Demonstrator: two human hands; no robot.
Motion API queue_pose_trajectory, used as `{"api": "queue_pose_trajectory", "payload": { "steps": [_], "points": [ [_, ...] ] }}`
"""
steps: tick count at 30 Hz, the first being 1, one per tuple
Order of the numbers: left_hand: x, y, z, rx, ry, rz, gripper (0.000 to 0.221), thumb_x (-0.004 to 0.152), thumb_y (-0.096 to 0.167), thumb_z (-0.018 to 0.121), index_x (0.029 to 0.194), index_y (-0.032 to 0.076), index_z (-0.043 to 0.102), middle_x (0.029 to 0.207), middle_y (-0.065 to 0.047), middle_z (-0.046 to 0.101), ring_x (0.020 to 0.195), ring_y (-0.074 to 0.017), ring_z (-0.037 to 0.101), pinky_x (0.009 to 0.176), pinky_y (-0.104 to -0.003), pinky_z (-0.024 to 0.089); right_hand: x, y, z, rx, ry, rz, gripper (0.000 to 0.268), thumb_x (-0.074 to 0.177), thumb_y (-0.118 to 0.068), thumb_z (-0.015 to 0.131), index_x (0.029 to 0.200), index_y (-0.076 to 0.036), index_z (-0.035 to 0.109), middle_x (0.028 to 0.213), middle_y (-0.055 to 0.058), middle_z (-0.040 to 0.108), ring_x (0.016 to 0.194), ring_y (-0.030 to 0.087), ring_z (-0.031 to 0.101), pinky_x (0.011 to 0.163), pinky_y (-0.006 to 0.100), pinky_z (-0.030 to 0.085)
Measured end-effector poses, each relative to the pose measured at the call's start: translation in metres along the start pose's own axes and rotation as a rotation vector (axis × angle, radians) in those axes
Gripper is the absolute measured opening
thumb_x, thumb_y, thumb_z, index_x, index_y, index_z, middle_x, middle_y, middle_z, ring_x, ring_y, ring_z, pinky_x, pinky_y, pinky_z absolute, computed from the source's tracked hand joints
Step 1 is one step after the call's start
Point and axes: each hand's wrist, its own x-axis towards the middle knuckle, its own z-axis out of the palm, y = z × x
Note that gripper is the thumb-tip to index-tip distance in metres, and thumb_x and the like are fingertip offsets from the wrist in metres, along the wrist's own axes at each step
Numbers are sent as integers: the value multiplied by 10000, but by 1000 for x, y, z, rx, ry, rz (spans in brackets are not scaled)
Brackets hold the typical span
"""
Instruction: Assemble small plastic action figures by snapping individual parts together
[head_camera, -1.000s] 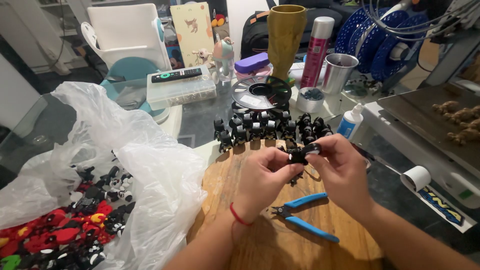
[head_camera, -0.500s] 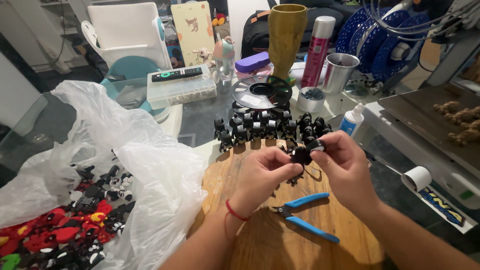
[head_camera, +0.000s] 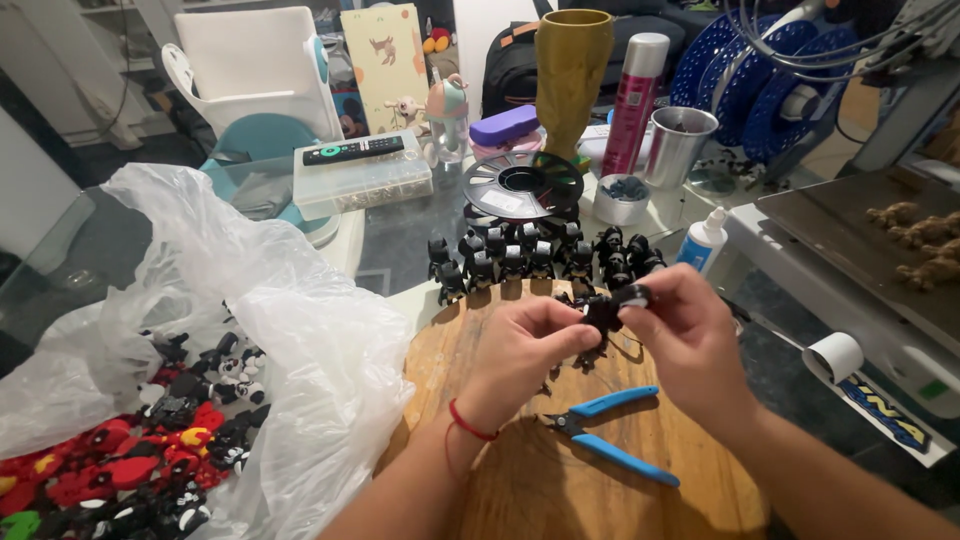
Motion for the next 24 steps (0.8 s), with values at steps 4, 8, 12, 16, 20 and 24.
{"api": "queue_pose_trajectory", "payload": {
  "steps": [4,8,12,16,20,24],
  "points": [
    [-3,7,10,0,18,-8,247,711,42,881,918,5,752,688,-69,706,617,-79,633,521,-195,519,-6,0,3,-97,-6,-124,213,831,18,765,1000,10,636,840,99,646,746,149,604,745,277,527],
    [-2,6,16,14,-19,-15,269,702,29,880,936,6,749,715,-72,717,641,-104,667,575,-221,562,-8,5,4,9,16,18,164,880,27,713,1014,25,618,807,72,601,741,123,565,732,284,523],
    [3,-9,10,-8,-12,-13,263,686,9,888,904,-6,741,696,-81,710,629,-112,673,571,-220,575,-5,18,3,163,56,200,120,932,6,649,1043,6,603,809,45,618,763,98,588,758,252,517],
    [4,-5,4,47,-3,-33,266,670,85,916,865,17,748,638,-58,680,546,-81,599,469,-197,491,-4,1,5,2,23,56,147,894,21,694,1013,21,607,807,67,592,780,110,555,732,289,525],
    [-3,4,4,95,-55,-13,145,748,64,837,839,50,724,753,-43,729,668,-80,644,595,-211,514,-7,-4,5,-251,0,-81,149,866,-64,710,981,-64,616,905,52,613,835,146,606,787,267,487],
    [-2,-3,4,-46,-92,-4,163,759,11,810,885,20,707,791,-71,728,718,-134,701,667,-246,588,-5,12,0,103,70,273,153,908,-65,680,1015,-72,571,848,4,556,774,85,520,688,229,419]
  ]
}}
